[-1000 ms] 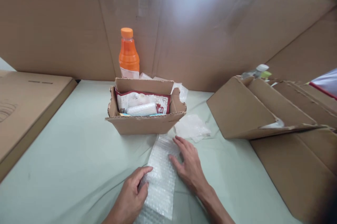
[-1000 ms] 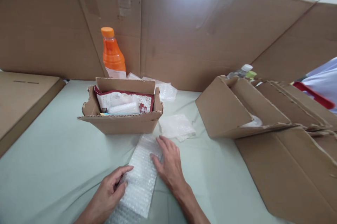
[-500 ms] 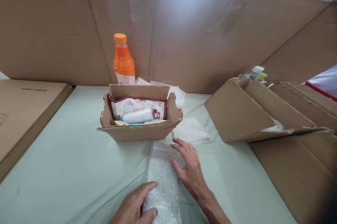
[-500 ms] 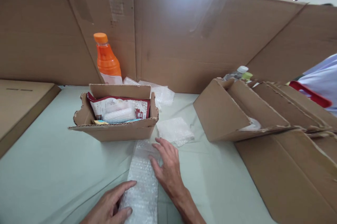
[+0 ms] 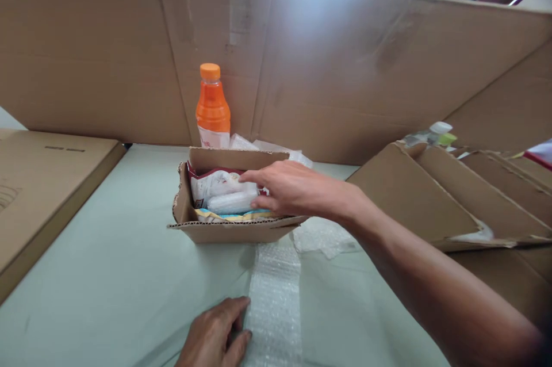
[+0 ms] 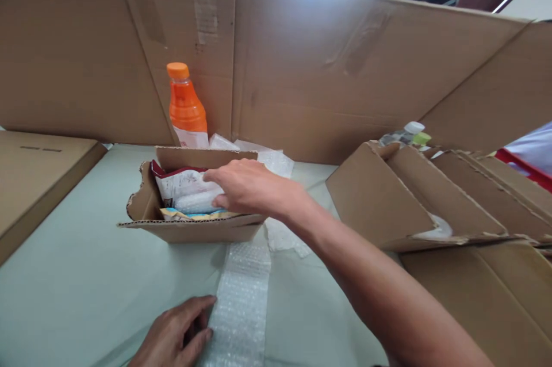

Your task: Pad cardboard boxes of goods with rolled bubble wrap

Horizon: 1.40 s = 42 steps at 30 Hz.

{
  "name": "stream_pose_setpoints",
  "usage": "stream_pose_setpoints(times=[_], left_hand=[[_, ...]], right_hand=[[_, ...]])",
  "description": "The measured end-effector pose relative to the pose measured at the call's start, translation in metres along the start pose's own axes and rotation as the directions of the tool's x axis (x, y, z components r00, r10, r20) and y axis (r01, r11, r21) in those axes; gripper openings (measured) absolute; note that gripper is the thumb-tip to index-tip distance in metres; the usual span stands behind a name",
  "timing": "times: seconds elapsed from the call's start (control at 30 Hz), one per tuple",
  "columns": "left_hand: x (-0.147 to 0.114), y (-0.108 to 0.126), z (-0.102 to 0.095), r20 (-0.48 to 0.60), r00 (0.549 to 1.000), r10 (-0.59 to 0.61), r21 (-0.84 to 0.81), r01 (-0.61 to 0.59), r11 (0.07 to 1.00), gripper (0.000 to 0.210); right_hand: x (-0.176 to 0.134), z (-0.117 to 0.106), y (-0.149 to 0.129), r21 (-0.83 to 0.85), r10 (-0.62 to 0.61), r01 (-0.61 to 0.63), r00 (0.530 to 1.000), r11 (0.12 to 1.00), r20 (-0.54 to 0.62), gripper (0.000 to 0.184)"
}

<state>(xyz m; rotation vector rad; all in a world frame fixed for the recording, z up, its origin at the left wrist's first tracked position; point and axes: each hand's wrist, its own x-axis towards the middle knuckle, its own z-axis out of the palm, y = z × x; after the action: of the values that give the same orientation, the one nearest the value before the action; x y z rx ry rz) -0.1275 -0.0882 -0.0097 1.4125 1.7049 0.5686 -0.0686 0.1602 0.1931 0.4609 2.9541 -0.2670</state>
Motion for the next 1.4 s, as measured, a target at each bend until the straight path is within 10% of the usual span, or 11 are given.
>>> stream_pose_setpoints(times=[0.13, 0.3, 0.43, 0.6, 0.77, 0.9, 0.97, 1.1, 1.4], left_hand=[[0.002, -0.003, -0.001, 0.016, 1.000, 0.001, -0.009, -0.001, 1.000, 0.052], [0.001, -0.005, -0.002, -0.032, 0.999, 0.030, -0.001, -0.030, 1.000, 0.049], [0.000, -0.010, 0.003, -0.085, 0.995, 0.049, 0.017, -0.048, 0.999, 0.046], [-0.003, -0.023, 0.015, -0.157, 0.984, 0.090, 0.034, -0.086, 0.996, 0.040], [-0.006, -0.024, 0.018, -0.181, 0.982, 0.049, 0.023, -0.046, 0.999, 0.037], [-0.006, -0.016, 0.012, -0.163, 0.986, 0.028, 0.053, -0.020, 0.998, 0.037], [-0.005, -0.012, 0.009, -0.135, 0.991, 0.020, 0.082, -0.009, 0.997, 0.038], [-0.006, -0.008, 0.005, -0.130, 0.991, 0.013, 0.120, 0.003, 0.993, 0.039], [-0.015, 0.004, 0.004, -0.167, 0.982, 0.088, 0.219, -0.050, 0.974, 0.035]], right_hand=[[0.027, 0.013, -0.006, -0.098, -0.048, 0.062, 0.989, 0.993, 0.142, 0.021], [-0.004, 0.012, 0.017, 0.291, 0.084, 0.016, 0.940, 0.957, -0.330, 0.009], [-0.058, 0.006, 0.045, 0.570, 0.361, 0.157, 0.632, 0.806, -0.685, 0.007], [-0.121, 0.047, 0.076, 0.690, 0.667, 0.203, 0.179, 0.695, -0.723, 0.013], [-0.156, 0.100, 0.102, 0.753, 0.759, 0.106, -0.036, 0.649, -0.650, 0.018], [-0.138, 0.102, 0.112, 0.642, 0.625, -0.082, -0.164, 0.762, -0.763, 0.016], [-0.111, 0.092, 0.114, 0.581, 0.578, -0.174, -0.072, 0.795, -0.813, 0.016], [-0.062, 0.078, 0.108, 0.601, 0.583, -0.100, 0.415, 0.793, -0.699, 0.022], [-0.142, 0.166, 0.035, 0.631, 0.588, -0.189, 0.623, 0.753, -0.515, 0.022]])
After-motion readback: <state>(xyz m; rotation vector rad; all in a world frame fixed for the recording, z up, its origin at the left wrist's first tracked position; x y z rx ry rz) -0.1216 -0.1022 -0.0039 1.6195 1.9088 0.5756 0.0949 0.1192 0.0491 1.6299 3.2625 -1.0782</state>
